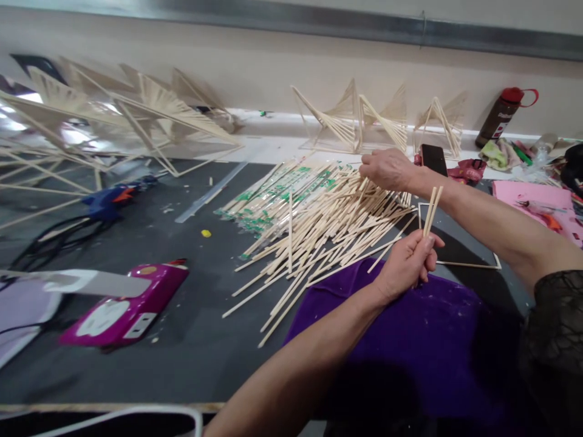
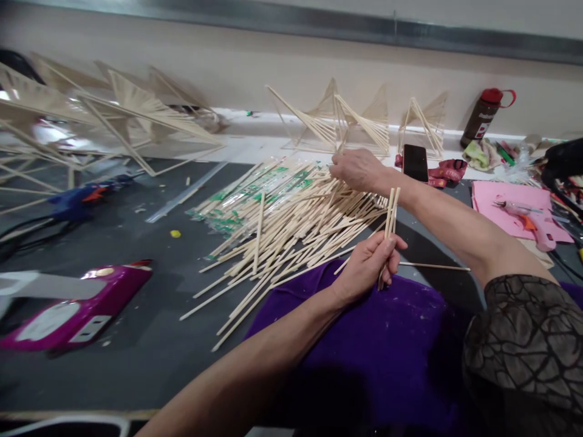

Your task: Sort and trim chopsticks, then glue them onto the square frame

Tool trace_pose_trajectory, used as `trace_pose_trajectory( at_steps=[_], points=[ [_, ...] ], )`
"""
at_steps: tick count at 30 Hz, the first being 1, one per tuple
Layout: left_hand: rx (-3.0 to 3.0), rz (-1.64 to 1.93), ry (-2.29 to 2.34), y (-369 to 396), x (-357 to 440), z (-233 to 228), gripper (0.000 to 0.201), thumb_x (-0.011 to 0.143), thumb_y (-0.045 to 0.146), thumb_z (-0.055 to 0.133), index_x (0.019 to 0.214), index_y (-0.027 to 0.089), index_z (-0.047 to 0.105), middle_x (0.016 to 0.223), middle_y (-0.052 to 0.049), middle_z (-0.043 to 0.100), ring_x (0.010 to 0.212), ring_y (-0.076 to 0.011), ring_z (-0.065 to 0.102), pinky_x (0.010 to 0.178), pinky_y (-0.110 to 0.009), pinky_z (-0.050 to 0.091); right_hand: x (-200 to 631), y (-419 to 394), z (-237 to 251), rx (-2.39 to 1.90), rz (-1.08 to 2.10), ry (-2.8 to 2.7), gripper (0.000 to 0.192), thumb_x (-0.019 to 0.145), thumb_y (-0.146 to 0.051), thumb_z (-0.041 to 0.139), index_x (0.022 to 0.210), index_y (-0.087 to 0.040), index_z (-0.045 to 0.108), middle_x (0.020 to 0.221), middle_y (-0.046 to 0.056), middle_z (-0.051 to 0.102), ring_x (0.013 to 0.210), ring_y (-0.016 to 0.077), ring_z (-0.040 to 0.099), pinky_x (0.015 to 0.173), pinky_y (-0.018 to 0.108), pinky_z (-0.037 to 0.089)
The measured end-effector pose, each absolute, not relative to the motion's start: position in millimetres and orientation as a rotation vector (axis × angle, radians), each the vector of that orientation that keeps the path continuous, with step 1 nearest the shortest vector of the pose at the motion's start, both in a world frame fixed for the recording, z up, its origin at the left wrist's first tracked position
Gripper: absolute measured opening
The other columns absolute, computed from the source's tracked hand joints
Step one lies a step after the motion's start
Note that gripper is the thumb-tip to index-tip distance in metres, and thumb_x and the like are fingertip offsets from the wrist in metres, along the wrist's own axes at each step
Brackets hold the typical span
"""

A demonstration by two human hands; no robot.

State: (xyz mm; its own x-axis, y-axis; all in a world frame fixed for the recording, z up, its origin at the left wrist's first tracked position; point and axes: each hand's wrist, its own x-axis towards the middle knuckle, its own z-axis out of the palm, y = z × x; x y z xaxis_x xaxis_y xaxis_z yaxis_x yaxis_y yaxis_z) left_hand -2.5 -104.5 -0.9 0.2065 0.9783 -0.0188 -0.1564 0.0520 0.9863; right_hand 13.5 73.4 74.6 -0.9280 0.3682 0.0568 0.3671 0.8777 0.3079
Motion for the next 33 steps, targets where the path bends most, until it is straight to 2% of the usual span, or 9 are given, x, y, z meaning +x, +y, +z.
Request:
trace_pose_trajectory(
  at_steps=[6, 9, 12, 15, 19, 24, 29, 33],
  points=[
    [1.151, 1.116, 0.953, -104.7, -2.8, -1.2, 0.036, 0.093, 0.052, 0.048, 0.092, 0.018, 0.058, 0.057, 0.007, 0.053, 0.039, -0.005, 0.046, 0.04, -0.017, 0.035, -5.9, 66.2, 92.8, 0.595, 0.499, 3.053, 0.038, 0.098, -0.008, 0.031, 0.113, -0.011, 0.066, 0.113, 0.015, 0.068, 0.102, 0.0246, 0.06, 0.074, 0.034, 0.039],
    [1.144, 1.122, 0.959, -105.1, -3.6, -1.1, 0.038, 0.092, 0.054, 0.048, 0.092, 0.018, 0.058, 0.057, 0.007, 0.053, 0.039, -0.0049, 0.045, 0.04, -0.017, 0.034, -9.9, 62.9, 92.1, 0.573, 0.448, 3.111, 0.042, 0.098, -0.009, 0.031, 0.131, -0.015, 0.057, 0.126, 0.013, 0.063, 0.101, 0.0221, 0.061, 0.073, 0.032, 0.04],
    [1.145, 1.127, 0.955, -105.2, -4.5, -0.9, 0.039, 0.092, 0.055, 0.048, 0.093, 0.018, 0.058, 0.057, 0.007, 0.054, 0.038, -0.0049, 0.045, 0.04, -0.017, 0.034, -1.4, 68.5, 90.4, 0.641, 0.393, 3.221, 0.047, 0.095, -0.014, 0.042, 0.141, -0.018, 0.048, 0.138, 0.012, 0.056, 0.109, 0.0217, 0.059, 0.078, 0.031, 0.042],
    [1.147, 1.122, 0.949, -104.5, -5.0, -1.0, 0.039, 0.092, 0.056, 0.048, 0.093, 0.018, 0.058, 0.057, 0.008, 0.053, 0.038, -0.0047, 0.045, 0.039, -0.017, 0.034, 18.5, 79.2, 87.0, 0.974, 0.329, 3.152, 0.037, 0.094, -0.018, 0.046, 0.126, -0.014, 0.062, 0.126, 0.012, 0.066, 0.111, 0.0248, 0.061, 0.083, 0.032, 0.044],
    [1.144, 1.101, 0.964, -103.2, -4.6, -2.6, 0.04, 0.092, 0.057, 0.049, 0.093, 0.018, 0.058, 0.057, 0.008, 0.053, 0.038, -0.0047, 0.045, 0.04, -0.016, 0.035, 44.4, 91.3, 72.6, 1.217, 0.311, 2.854, 0.033, 0.089, -0.012, 0.045, 0.106, -0.012, 0.074, 0.113, 0.016, 0.073, 0.11, 0.0307, 0.066, 0.079, 0.036, 0.049],
    [1.135, 1.09, 0.968, -102.9, -5.0, -4.0, 0.039, 0.092, 0.056, 0.048, 0.094, 0.018, 0.058, 0.057, 0.008, 0.054, 0.038, -0.0048, 0.045, 0.039, -0.016, 0.034, 51.1, 96.6, 50.8, 1.206, 0.359, 2.771, 0.036, 0.088, -0.008, 0.044, 0.107, -0.009, 0.074, 0.11, 0.02, 0.073, 0.107, 0.0341, 0.068, 0.078, 0.038, 0.051],
    [1.121, 1.086, 0.97, -104.0, -5.1, -2.0, 0.039, 0.092, 0.055, 0.049, 0.094, 0.017, 0.058, 0.058, 0.007, 0.054, 0.038, -0.005, 0.046, 0.038, -0.016, 0.033, 42.7, 96.5, 45.2, 0.998, 0.34, 2.816, 0.037, 0.094, -0.014, 0.041, 0.114, -0.016, 0.072, 0.127, 0.018, 0.065, 0.111, 0.032, 0.065, 0.078, 0.036, 0.05],
    [1.118, 1.089, 0.967, -104.0, -4.9, -2.4, 0.039, 0.091, 0.056, 0.05, 0.093, 0.018, 0.058, 0.057, 0.007, 0.054, 0.038, -0.0053, 0.045, 0.039, -0.016, 0.033, 36.6, 97.4, 49.4, 0.893, 0.279, 2.751, 0.034, 0.09, -0.014, 0.049, 0.116, -0.018, 0.071, 0.13, 0.016, 0.062, 0.109, 0.0292, 0.064, 0.077, 0.034, 0.05]
  ],
)
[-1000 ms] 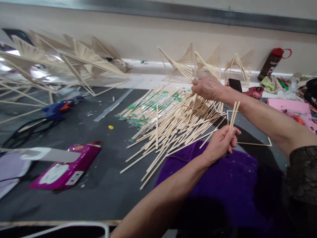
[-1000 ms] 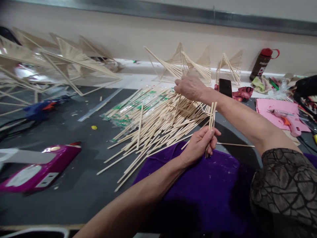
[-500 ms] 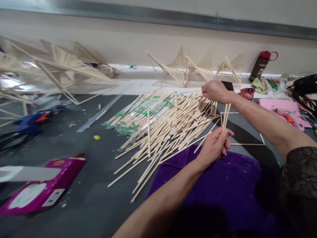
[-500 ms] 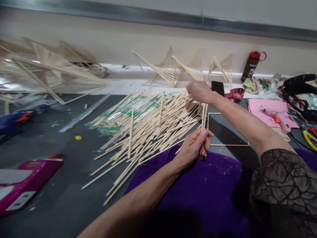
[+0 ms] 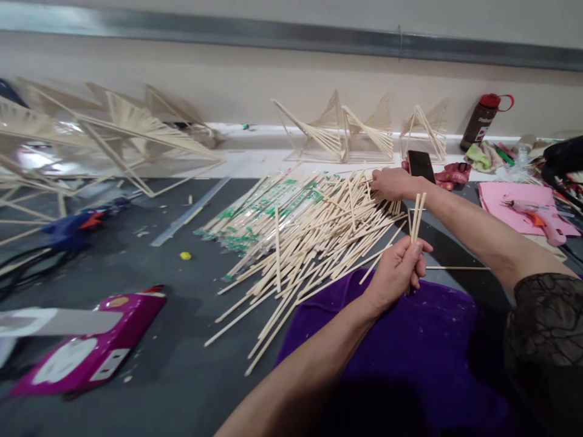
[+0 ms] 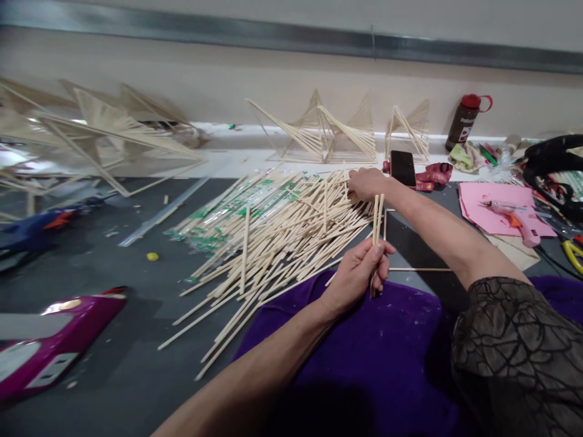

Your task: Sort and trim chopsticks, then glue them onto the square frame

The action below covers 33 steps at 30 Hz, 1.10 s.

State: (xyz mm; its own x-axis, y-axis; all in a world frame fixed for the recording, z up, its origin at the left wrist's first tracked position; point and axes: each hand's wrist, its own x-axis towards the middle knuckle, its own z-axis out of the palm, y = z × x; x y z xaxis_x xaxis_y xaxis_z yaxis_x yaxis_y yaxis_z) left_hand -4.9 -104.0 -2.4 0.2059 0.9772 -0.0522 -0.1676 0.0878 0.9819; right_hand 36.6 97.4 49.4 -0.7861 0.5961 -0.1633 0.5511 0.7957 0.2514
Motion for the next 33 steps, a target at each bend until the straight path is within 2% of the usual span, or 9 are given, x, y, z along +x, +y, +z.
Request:
trace_pose_trajectory(
  at_steps=[5, 10, 17, 21, 28, 33],
  points=[
    [1.133, 1.102, 0.95, -103.3, -4.7, -3.2, 0.037, 0.092, 0.054, 0.048, 0.093, 0.018, 0.058, 0.057, 0.007, 0.054, 0.038, -0.0052, 0.046, 0.04, -0.017, 0.035, 33.7, 98.4, 55.4, 0.836, 0.192, 2.721, 0.035, 0.082, -0.017, 0.059, 0.114, -0.022, 0.071, 0.116, 0.011, 0.071, 0.099, 0.026, 0.067, 0.069, 0.03, 0.046],
    [1.154, 1.109, 0.956, -103.2, -3.3, -1.6, 0.036, 0.093, 0.052, 0.047, 0.092, 0.018, 0.058, 0.057, 0.007, 0.053, 0.039, -0.0049, 0.046, 0.04, -0.016, 0.035, 33.8, 99.1, 54.0, 0.746, 0.278, 2.755, 0.034, 0.08, -0.017, 0.06, 0.111, -0.021, 0.072, 0.102, 0.011, 0.074, 0.093, 0.0249, 0.068, 0.064, 0.029, 0.04],
    [1.171, 1.12, 0.952, -102.5, -3.6, -4.3, 0.037, 0.093, 0.053, 0.048, 0.093, 0.018, 0.058, 0.058, 0.007, 0.054, 0.038, -0.005, 0.046, 0.039, -0.016, 0.034, 43.1, 97.1, 47.6, 0.576, 0.528, 2.797, 0.028, 0.091, -0.015, 0.048, 0.109, -0.014, 0.069, 0.114, 0.013, 0.07, 0.106, 0.0256, 0.061, 0.072, 0.031, 0.04],
    [1.167, 1.118, 0.95, -101.9, -3.4, -3.7, 0.037, 0.093, 0.054, 0.048, 0.093, 0.018, 0.058, 0.058, 0.007, 0.054, 0.038, -0.0049, 0.046, 0.039, -0.016, 0.034, 49.6, 91.9, 62.4, 0.614, 0.596, 2.822, 0.029, 0.098, -0.02, 0.042, 0.111, -0.013, 0.067, 0.111, 0.013, 0.071, 0.11, 0.0258, 0.056, 0.075, 0.031, 0.04],
    [1.189, 1.122, 0.952, -102.7, -4.0, 0.1, 0.035, 0.093, 0.05, 0.047, 0.092, 0.018, 0.058, 0.058, 0.007, 0.053, 0.039, -0.0047, 0.047, 0.04, -0.016, 0.035, 42.3, 90.3, 107.1, 0.844, 0.59, 2.913, 0.029, 0.097, -0.015, 0.04, 0.112, -0.011, 0.065, 0.107, 0.015, 0.069, 0.11, 0.0273, 0.055, 0.082, 0.036, 0.042],
    [1.18, 1.13, 0.948, -103.7, -3.6, 1.7, 0.033, 0.093, 0.049, 0.048, 0.091, 0.017, 0.058, 0.057, 0.007, 0.053, 0.039, -0.0046, 0.046, 0.04, -0.016, 0.035, 26.1, 84.2, 109.8, 0.777, 0.57, 2.982, 0.03, 0.099, -0.019, 0.038, 0.115, -0.012, 0.062, 0.114, 0.015, 0.065, 0.115, 0.0294, 0.052, 0.089, 0.039, 0.04]
  ],
)
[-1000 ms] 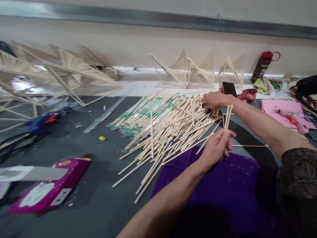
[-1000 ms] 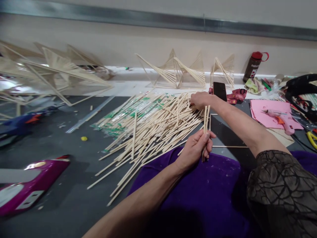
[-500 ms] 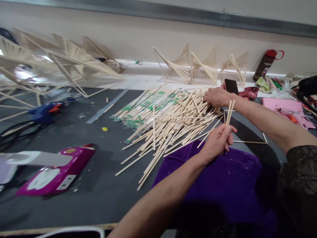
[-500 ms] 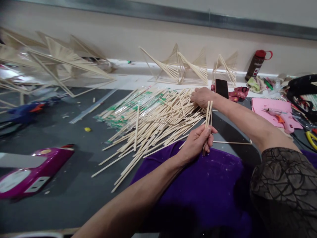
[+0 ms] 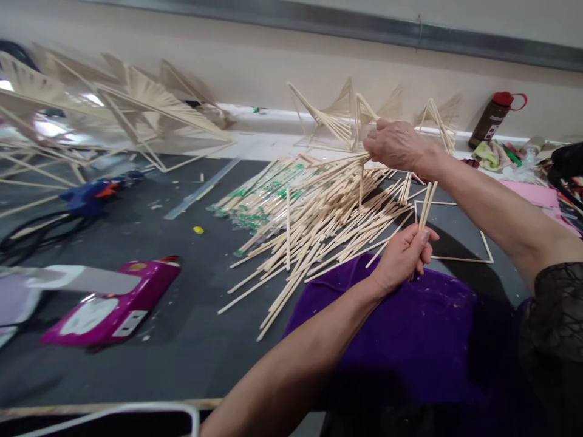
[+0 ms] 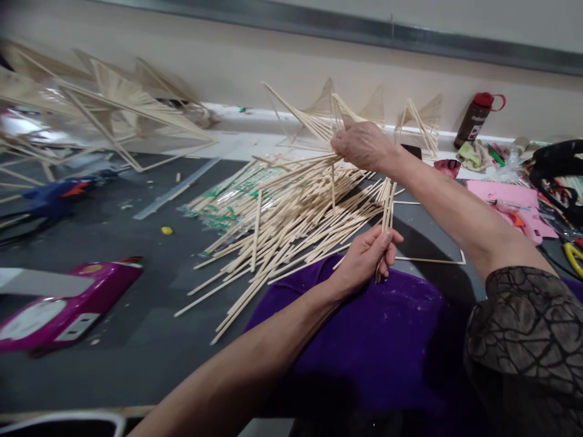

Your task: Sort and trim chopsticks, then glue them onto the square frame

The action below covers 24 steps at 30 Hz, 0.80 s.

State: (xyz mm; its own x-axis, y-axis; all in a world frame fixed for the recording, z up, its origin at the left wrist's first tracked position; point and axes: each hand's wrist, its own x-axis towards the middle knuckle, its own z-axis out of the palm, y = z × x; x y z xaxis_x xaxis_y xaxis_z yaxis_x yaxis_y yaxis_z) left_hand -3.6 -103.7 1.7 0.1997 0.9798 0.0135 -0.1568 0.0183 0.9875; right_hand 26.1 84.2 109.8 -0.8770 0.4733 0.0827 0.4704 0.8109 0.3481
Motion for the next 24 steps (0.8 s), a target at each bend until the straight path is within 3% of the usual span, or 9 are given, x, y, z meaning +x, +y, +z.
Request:
trace_pose_trajectory(
  at_steps=[6, 15, 20, 24],
  points=[
    [1.087, 1.168, 0.919, -100.9, -3.6, 1.2, 0.031, 0.094, 0.047, 0.049, 0.092, 0.017, 0.057, 0.056, 0.007, 0.054, 0.038, -0.0047, 0.047, 0.039, -0.015, 0.035, 7.6, 72.0, 92.2, 0.706, 0.592, 3.017, 0.031, 0.096, -0.017, 0.039, 0.12, -0.011, 0.058, 0.121, 0.017, 0.062, 0.116, 0.0304, 0.051, 0.092, 0.039, 0.041],
    [1.069, 1.2, 0.909, -99.1, -5.4, 0.2, 0.031, 0.094, 0.046, 0.049, 0.091, 0.017, 0.057, 0.055, 0.007, 0.055, 0.037, -0.0051, 0.047, 0.039, -0.015, 0.036, 11.7, 64.5, 83.9, 0.985, 0.523, 3.066, 0.045, 0.089, -0.018, 0.052, 0.133, -0.008, 0.051, 0.134, 0.018, 0.055, 0.123, 0.0322, 0.049, 0.093, 0.037, 0.042],
    [1.086, 1.189, 0.93, -99.6, -5.0, 2.2, 0.03, 0.094, 0.046, 0.048, 0.091, 0.017, 0.057, 0.056, 0.007, 0.054, 0.037, -0.005, 0.047, 0.038, -0.015, 0.035, 37.2, 68.7, 86.7, 1.159, 0.294, 2.919, 0.031, 0.089, -0.02, 0.051, 0.112, -0.015, 0.071, 0.113, 0.01, 0.071, 0.103, 0.0241, 0.063, 0.074, 0.029, 0.041],
    [1.108, 1.165, 0.937, -101.9, -2.7, 3.2, 0.032, 0.094, 0.048, 0.048, 0.091, 0.017, 0.057, 0.057, 0.007, 0.054, 0.037, -0.0048, 0.046, 0.037, -0.015, 0.033, 54.7, 64.1, 83.1, 0.901, 0.08, 2.755, 0.024, 0.082, -0.028, 0.061, 0.097, -0.022, 0.079, 0.093, 0.002, 0.076, 0.088, 0.0177, 0.066, 0.063, 0.025, 0.036]
  ],
)
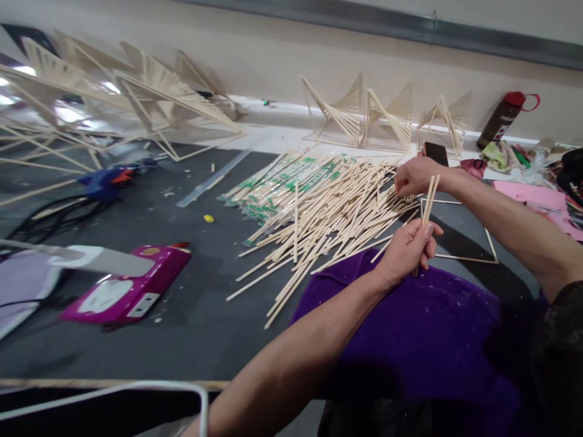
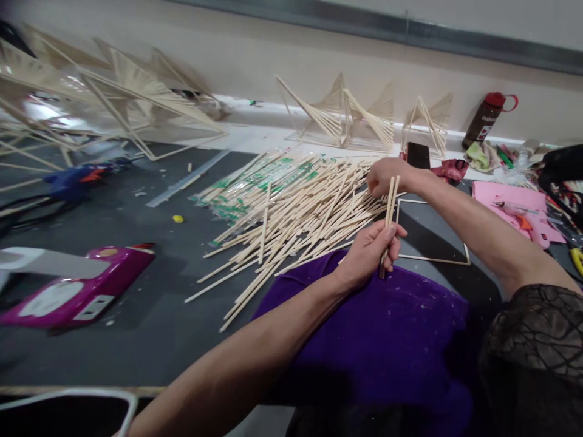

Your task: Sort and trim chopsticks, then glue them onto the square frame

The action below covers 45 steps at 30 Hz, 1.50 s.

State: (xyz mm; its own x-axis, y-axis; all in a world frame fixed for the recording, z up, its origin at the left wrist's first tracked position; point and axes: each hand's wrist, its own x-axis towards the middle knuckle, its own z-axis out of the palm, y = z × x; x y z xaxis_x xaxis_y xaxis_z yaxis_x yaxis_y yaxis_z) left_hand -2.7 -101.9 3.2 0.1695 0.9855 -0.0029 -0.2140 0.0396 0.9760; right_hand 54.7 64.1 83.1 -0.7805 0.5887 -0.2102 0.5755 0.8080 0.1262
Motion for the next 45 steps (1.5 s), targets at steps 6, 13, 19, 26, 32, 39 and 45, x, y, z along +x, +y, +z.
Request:
trace_pose_trajectory(
  at_steps=[6, 13, 19, 26, 32, 39, 45],
  points=[
    [1.149, 1.136, 0.924, -106.1, -1.0, 5.2, 0.031, 0.093, 0.047, 0.048, 0.092, 0.018, 0.058, 0.057, 0.007, 0.054, 0.038, -0.0048, 0.046, 0.037, -0.015, 0.032, 53.6, 42.2, 68.2, 0.705, 0.095, 2.637, 0.026, 0.075, -0.027, 0.067, 0.097, -0.022, 0.078, 0.098, 0.004, 0.077, 0.087, 0.0191, 0.067, 0.059, 0.026, 0.034],
    [1.156, 1.146, 0.93, -104.0, -2.3, 3.3, 0.033, 0.093, 0.049, 0.047, 0.093, 0.017, 0.058, 0.058, 0.006, 0.054, 0.038, -0.0051, 0.047, 0.038, -0.015, 0.032, 42.7, 38.4, 65.7, 0.818, 0.228, 2.729, 0.025, 0.082, -0.023, 0.057, 0.099, -0.02, 0.075, 0.106, 0.008, 0.075, 0.094, 0.0223, 0.067, 0.06, 0.027, 0.031],
    [1.17, 1.16, 0.927, -102.8, -2.0, 2.5, 0.034, 0.094, 0.049, 0.046, 0.093, 0.018, 0.058, 0.057, 0.006, 0.055, 0.039, -0.0059, 0.048, 0.039, -0.016, 0.034, 33.5, 53.5, 71.9, 0.802, 0.132, 2.955, 0.026, 0.086, -0.027, 0.056, 0.1, -0.018, 0.075, 0.098, 0.005, 0.075, 0.09, 0.0188, 0.064, 0.066, 0.027, 0.035],
    [1.172, 1.181, 0.912, -102.1, -2.1, 4.1, 0.03, 0.095, 0.044, 0.046, 0.093, 0.018, 0.058, 0.056, 0.007, 0.055, 0.039, -0.0057, 0.048, 0.041, -0.016, 0.035, 17.8, 53.5, 55.5, 0.547, 0.31, 2.993, 0.03, 0.094, -0.024, 0.047, 0.106, -0.022, 0.074, 0.119, 0.008, 0.067, 0.093, 0.0202, 0.064, 0.058, 0.029, 0.025],
    [1.173, 1.192, 0.882, -101.7, -1.6, 5.3, 0.025, 0.097, 0.037, 0.043, 0.091, 0.018, 0.057, 0.056, 0.007, 0.054, 0.038, -0.0051, 0.047, 0.04, -0.016, 0.033, 19.2, 48.0, 61.2, 0.58, 0.377, 2.93, 0.032, 0.095, -0.024, 0.045, 0.105, -0.019, 0.074, 0.118, 0.009, 0.068, 0.091, 0.0207, 0.064, 0.057, 0.03, 0.023],
    [1.111, 1.257, 0.881, -99.9, -5.5, 7.2, 0.029, 0.095, 0.043, 0.048, 0.092, 0.017, 0.058, 0.056, 0.007, 0.056, 0.038, -0.0053, 0.05, 0.041, -0.016, 0.038, 47.5, 57.8, 74.0, 0.974, 0.039, 3.207, 0.023, 0.089, -0.021, 0.053, 0.097, -0.015, 0.074, 0.102, 0.008, 0.072, 0.093, 0.0196, 0.064, 0.072, 0.027, 0.04],
    [0.878, 1.4, 0.929, -92.2, -17.0, 18.8, 0.031, 0.091, 0.047, 0.058, 0.09, 0.016, 0.06, 0.061, 0.003, 0.062, 0.045, -0.0074, 0.056, 0.048, -0.019, 0.048, 91.6, 37.2, 87.2, 1.436, -1.713, 2.87, 0.012, 0.082, -0.022, 0.064, 0.075, -0.014, 0.061, 0.062, 0.0, 0.063, 0.046, 0.0065, 0.049, 0.043, 0.019, 0.03]
  ],
)
